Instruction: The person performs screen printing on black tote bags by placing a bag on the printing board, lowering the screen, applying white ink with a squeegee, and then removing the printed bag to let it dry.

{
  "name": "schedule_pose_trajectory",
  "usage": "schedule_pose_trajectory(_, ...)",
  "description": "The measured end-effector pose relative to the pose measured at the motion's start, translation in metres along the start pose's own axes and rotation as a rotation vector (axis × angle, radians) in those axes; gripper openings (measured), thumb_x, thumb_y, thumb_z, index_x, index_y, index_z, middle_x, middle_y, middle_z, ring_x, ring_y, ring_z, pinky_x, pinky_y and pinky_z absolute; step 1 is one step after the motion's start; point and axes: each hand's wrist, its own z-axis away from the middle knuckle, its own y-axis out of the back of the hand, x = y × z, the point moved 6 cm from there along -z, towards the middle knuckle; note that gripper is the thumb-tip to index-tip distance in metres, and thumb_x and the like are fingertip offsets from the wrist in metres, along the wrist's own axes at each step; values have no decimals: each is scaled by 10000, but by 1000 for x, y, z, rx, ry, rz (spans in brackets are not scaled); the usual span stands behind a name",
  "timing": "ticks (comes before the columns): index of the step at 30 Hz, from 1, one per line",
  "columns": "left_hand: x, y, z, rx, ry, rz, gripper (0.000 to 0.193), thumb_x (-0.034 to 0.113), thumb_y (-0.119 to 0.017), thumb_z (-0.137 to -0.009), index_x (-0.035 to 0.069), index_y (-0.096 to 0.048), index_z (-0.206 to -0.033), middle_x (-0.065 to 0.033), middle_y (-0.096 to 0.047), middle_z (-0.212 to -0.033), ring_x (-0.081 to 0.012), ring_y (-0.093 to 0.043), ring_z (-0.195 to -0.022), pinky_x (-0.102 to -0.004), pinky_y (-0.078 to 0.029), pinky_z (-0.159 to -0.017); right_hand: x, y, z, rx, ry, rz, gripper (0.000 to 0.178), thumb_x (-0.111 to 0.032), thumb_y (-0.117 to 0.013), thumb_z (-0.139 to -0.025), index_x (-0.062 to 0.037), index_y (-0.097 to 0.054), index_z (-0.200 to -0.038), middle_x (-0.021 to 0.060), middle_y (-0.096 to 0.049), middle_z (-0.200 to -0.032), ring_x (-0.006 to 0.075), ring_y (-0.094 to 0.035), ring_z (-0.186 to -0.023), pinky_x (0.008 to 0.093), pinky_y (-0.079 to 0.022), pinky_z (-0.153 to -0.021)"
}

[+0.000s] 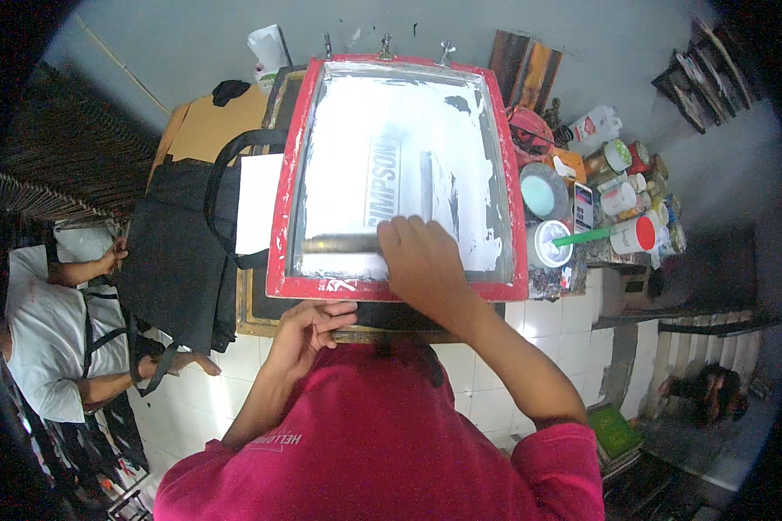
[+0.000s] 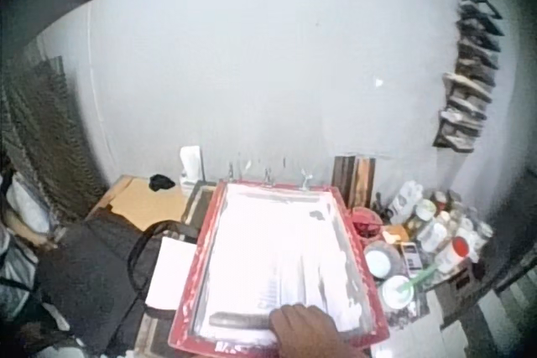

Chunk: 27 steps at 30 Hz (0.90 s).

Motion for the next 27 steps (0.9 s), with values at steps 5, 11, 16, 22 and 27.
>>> schedule_pose_trajectory(5, -4, -7, -6, -6, 17, 97, 289, -3, -454, -900, -141, -574, -1125, -291, -621, -1302, -366, -643, -1241, -368, -669, -800, 82, -28, -78, 25, -39, 109, 156, -134, -672, -844, -56, -580, -943, 136, -652, -881, 330, -657, -847, 476, -525, -760)
schedule_pose_trajectory(11, -8, -3, 5, -80, 184, 323, 395, 45, -490, -925, -142, -540, -1268, -286, -625, -1327, -384, -603, -1296, -460, -542, -1062, 162, -37, -178, -166, -204, 21, 380, -295, -771, -837, -26, -655, -1079, 217, -724, -995, 415, -684, -977, 512, -517, -827)
schedule_pose_trajectory(16, 88, -23, -14, -107, -239, -273, 462, 178, -562, -999, -61, -540, -1394, -237, -641, -1350, -321, -611, -1292, -415, -496, -1082, 181, -31, -194, -67, -223, 50, 427, -309, -779, -820, -30, -676, -1127, 217, -731, -1010, 422, -688, -972, 506, -519, -841)
schedule_pose_trajectory(22, 248, -84, -92, 2, -1020, -627, 548, 289, -619, -1001, -62, -515, -1410, -213, -622, -1390, -275, -570, -1328, -430, -401, -1142, 184, -48, -184, -104, -265, 84, 388, -293, -776, -806, -54, -677, -1095, 191, -740, -970, 396, -712, -934, 507, -549, -816)
schedule_pose_trajectory(27, 280, -98, -168, -12, -1221, -801, 600, 175, -728, -912, -33, -510, -1432, -209, -627, -1378, -302, -583, -1311, -395, -436, -1110, 170, -53, -186, -64, -272, 115, 383, -338, -803, -813, -59, -654, -1030, 161, -741, -951, 369, -714, -918, 488, -534, -788)
